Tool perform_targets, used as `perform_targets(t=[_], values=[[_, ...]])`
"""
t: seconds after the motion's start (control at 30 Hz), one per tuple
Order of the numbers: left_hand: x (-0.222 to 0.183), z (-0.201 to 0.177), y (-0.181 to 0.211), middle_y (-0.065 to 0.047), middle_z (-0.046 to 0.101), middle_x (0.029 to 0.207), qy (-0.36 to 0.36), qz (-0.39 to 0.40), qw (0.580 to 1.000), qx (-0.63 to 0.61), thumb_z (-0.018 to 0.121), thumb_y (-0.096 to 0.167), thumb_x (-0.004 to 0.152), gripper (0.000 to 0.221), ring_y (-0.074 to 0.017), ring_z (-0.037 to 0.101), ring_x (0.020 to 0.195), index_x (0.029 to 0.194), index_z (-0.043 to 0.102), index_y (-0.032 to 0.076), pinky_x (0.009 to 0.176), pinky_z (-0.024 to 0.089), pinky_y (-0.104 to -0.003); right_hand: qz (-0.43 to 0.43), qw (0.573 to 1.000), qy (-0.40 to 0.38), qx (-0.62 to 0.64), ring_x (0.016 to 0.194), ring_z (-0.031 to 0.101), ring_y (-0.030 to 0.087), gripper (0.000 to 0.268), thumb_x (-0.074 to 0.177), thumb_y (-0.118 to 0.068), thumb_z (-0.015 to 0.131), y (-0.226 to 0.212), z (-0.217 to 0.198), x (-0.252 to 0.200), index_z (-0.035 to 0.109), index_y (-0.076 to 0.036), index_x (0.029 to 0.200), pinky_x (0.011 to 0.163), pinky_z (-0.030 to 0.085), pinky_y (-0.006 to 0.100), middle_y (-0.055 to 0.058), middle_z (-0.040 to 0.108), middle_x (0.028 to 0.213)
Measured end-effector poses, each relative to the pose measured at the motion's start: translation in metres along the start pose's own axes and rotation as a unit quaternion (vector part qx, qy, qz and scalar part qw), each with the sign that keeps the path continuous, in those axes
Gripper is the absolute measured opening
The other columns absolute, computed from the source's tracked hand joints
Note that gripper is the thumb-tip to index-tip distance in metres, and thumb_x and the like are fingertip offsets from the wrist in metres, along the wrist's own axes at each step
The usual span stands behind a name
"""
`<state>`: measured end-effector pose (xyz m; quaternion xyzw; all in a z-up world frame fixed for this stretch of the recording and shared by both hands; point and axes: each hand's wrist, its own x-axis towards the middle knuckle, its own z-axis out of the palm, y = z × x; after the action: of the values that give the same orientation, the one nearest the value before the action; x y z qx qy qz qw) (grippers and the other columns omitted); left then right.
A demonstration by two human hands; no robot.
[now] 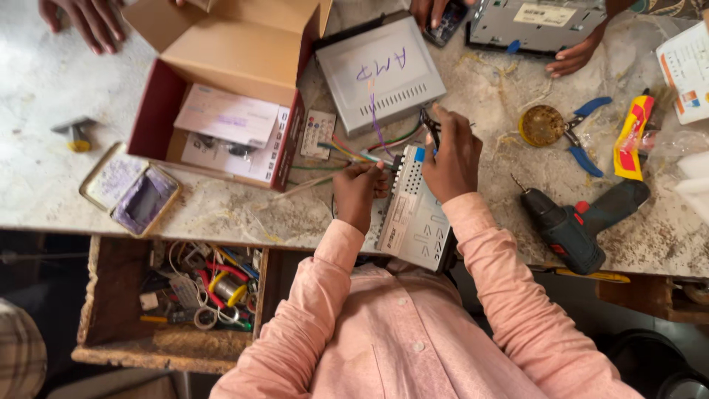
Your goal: The person wraps a car stereo in protective foam, places it into a box with a manual and a remote, and closes the box on a workbench.
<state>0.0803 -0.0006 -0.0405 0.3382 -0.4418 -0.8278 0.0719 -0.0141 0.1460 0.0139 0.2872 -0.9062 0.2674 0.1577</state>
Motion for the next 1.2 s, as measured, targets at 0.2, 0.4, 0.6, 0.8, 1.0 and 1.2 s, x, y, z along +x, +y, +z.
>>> perform_targets(t=[0.2,0.4,0.6,0.8,1.0,1.2], values=[[0.003,0.008,-0.001,-0.007,0.064,0.069,-0.025,0.0,0.998,-0.062,0.07,0.008,0.093,0.018,-0.0142,0.06,0.054,0.08,0.063,-0.003,0.051,0.049,-0.029,0.018,0.999,-0.022,-0.024,0.126,0.055,0.036,0.058,0.087,-0.003,0.071,-0.003,-0.006,0.001,0.052,-0.009,0.141,0.102,0.04,0.052,0.016,0.056,0.133],[-0.022,0.027,0.002,-0.009,0.068,0.076,0.09,0.242,0.948,0.187,0.074,0.003,0.087,0.011,-0.0206,0.065,0.063,0.086,0.064,0.0,0.06,0.051,-0.033,0.011,0.986,-0.002,-0.166,0.131,0.048,0.037,0.053,0.078,-0.006,0.073,-0.021,-0.007,0.004,0.055,-0.004,0.127,0.105,0.036,0.055,0.018,0.051,0.128],[-0.049,0.038,0.023,-0.013,0.068,0.113,-0.022,0.504,0.761,0.408,0.061,-0.007,0.083,0.036,-0.0323,0.06,0.106,0.117,0.069,0.004,0.093,0.051,-0.042,0.013,0.986,0.01,-0.168,0.131,0.049,0.039,0.045,0.082,-0.011,0.071,-0.018,-0.006,-0.001,0.056,-0.004,0.124,0.106,0.036,0.056,0.018,0.051,0.128],[-0.031,0.048,0.03,-0.007,0.072,0.099,0.002,0.531,0.708,0.465,0.066,0.004,0.09,0.027,-0.0286,0.061,0.099,0.116,0.071,0.009,0.086,0.047,-0.043,0.166,0.986,-0.021,-0.001,0.114,0.058,0.037,0.036,0.093,-0.021,0.069,0.0,-0.003,0.007,0.057,-0.01,0.124,0.093,0.045,0.052,0.013,0.06,0.122],[0.018,0.062,0.034,-0.006,0.075,0.095,-0.168,0.252,0.947,0.107,0.058,0.008,0.105,0.014,-0.011,0.061,0.076,0.114,0.065,0.001,0.068,0.05,-0.025,-0.02,0.996,-0.074,-0.046,0.102,0.062,0.037,0.044,0.072,-0.009,0.073,0.025,-0.039,0.022,0.062,-0.007,0.115,0.083,0.048,0.051,0.014,0.063,0.106],[0.028,0.067,0.032,-0.007,0.073,0.093,-0.229,0.271,0.932,0.079,0.061,0.007,0.103,0.017,-0.01,0.061,0.078,0.115,0.067,-0.004,0.07,0.052,-0.026,-0.051,0.993,-0.109,-0.001,0.103,0.06,0.04,0.059,0.063,0.004,0.07,0.017,-0.053,0.027,0.061,-0.003,0.12,0.088,0.05,0.049,0.017,0.06,0.106]])
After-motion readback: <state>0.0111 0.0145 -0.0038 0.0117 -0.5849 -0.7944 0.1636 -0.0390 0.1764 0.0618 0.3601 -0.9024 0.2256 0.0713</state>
